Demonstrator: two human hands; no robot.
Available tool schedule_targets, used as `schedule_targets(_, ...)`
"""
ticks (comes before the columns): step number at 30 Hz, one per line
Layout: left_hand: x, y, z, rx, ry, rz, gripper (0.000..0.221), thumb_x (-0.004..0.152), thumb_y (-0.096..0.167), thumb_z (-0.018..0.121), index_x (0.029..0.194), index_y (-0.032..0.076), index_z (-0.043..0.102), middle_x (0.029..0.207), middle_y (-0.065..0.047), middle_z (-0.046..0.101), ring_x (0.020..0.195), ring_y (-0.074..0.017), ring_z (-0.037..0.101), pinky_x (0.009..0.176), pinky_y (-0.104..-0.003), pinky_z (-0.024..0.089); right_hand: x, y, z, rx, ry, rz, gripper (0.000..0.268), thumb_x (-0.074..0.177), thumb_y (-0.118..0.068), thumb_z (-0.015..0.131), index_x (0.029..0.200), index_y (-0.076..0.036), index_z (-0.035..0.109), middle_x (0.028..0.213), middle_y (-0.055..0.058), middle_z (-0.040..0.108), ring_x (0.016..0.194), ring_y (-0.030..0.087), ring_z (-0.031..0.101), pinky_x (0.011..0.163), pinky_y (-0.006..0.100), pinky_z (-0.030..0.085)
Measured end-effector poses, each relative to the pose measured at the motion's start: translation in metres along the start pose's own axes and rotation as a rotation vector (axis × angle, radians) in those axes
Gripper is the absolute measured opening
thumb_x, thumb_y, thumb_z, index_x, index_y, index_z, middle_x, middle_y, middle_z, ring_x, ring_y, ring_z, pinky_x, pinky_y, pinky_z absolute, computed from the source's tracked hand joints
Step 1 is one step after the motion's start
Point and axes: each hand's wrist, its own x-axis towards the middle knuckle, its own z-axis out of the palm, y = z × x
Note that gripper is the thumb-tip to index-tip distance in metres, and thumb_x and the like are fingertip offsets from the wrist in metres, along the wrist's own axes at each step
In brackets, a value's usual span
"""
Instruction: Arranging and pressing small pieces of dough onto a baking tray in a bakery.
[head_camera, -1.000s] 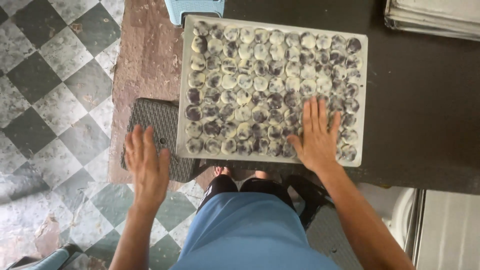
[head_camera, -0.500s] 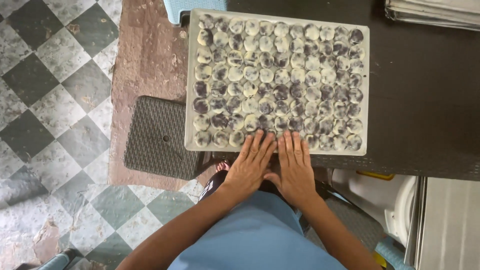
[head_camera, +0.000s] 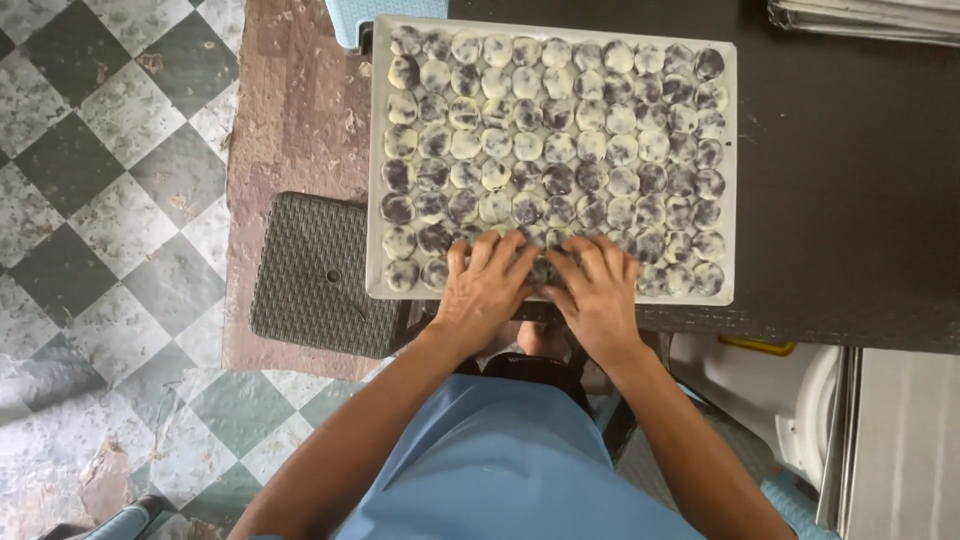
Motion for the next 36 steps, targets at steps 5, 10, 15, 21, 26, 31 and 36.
schedule_targets(5,-0.008,0.001,0.006,0.011,0.057,-0.019,0.050,0.081,0.036,0.070,0.127,0.023,0.055,0.129,-0.003,0.049,0.121,-0.0264,0.038,0.092,-0.047,0.028,0.008,-0.010,-0.001,0.136,-0.040,0.070,0.038,0.083,-0.038,0.071,0.115,-0.019,0.066,0.125,-0.001,0.050,0.121,0.026,0.041,0.087,0.040,0.026)
schedule_targets(10,-0.007,0.003,0.004,-0.024,0.077,-0.026,0.043,0.084,0.030,0.069,0.124,0.021,0.056,0.127,-0.003,0.051,0.122,-0.0258,0.040,0.096,-0.046,0.027,0.003,-0.010,0.003,0.173,-0.055,0.120,0.038,0.080,-0.033,0.074,0.114,-0.020,0.065,0.122,-0.003,0.049,0.121,0.026,0.039,0.087,0.041,0.026)
schedule_targets(15,-0.009,0.009,-0.012,-0.093,0.152,-0.022,0.031,0.093,0.026,0.062,0.121,0.012,0.059,0.128,-0.010,0.056,0.124,-0.0305,0.044,0.098,-0.048,0.029,-0.005,-0.032,-0.019,0.082,-0.124,0.102,0.060,0.097,-0.041,0.052,0.146,-0.007,0.040,0.151,0.014,0.039,0.143,0.036,0.027,0.109,0.051,0.018)
schedule_targets(21,-0.030,0.040,-0.017,-0.072,0.018,0.074,0.057,0.094,0.022,0.055,0.145,0.002,0.039,0.152,-0.023,0.036,0.145,-0.0412,0.024,0.117,-0.051,0.019,-0.028,-0.038,-0.035,-0.048,-0.223,0.040,0.083,0.096,-0.055,0.035,0.150,0.008,0.025,0.157,0.029,0.022,0.146,0.046,0.014,0.119,0.053,0.007)
schedule_targets(26,-0.025,0.042,-0.018,0.002,-0.067,0.099,0.076,0.089,0.033,0.059,0.148,-0.003,0.030,0.155,-0.026,0.027,0.147,-0.0452,0.015,0.123,-0.051,0.010,-0.031,-0.034,-0.028,-0.014,-0.322,0.020,0.098,0.088,-0.067,0.034,0.151,0.006,0.018,0.158,0.028,0.015,0.147,0.047,0.007,0.119,0.056,0.004)
schedule_targets(31,-0.006,0.040,-0.031,-0.080,-0.084,0.035,0.069,0.095,0.036,0.049,0.147,-0.005,0.031,0.155,-0.026,0.025,0.146,-0.0460,0.014,0.122,-0.052,0.008,-0.006,-0.031,-0.037,0.079,-0.305,0.050,0.095,0.090,-0.067,0.031,0.151,0.005,0.021,0.158,0.025,0.019,0.148,0.043,0.010,0.119,0.054,0.002)
schedule_targets(36,0.001,0.026,-0.013,0.060,-0.147,0.034,0.084,0.090,0.049,0.043,0.150,-0.005,0.023,0.158,-0.028,0.018,0.147,-0.0471,0.008,0.123,-0.052,0.002,-0.004,-0.016,-0.008,0.032,-0.313,0.059,0.100,0.088,-0.069,0.033,0.152,0.006,0.018,0.160,0.025,0.014,0.149,0.042,0.004,0.120,0.052,-0.001)
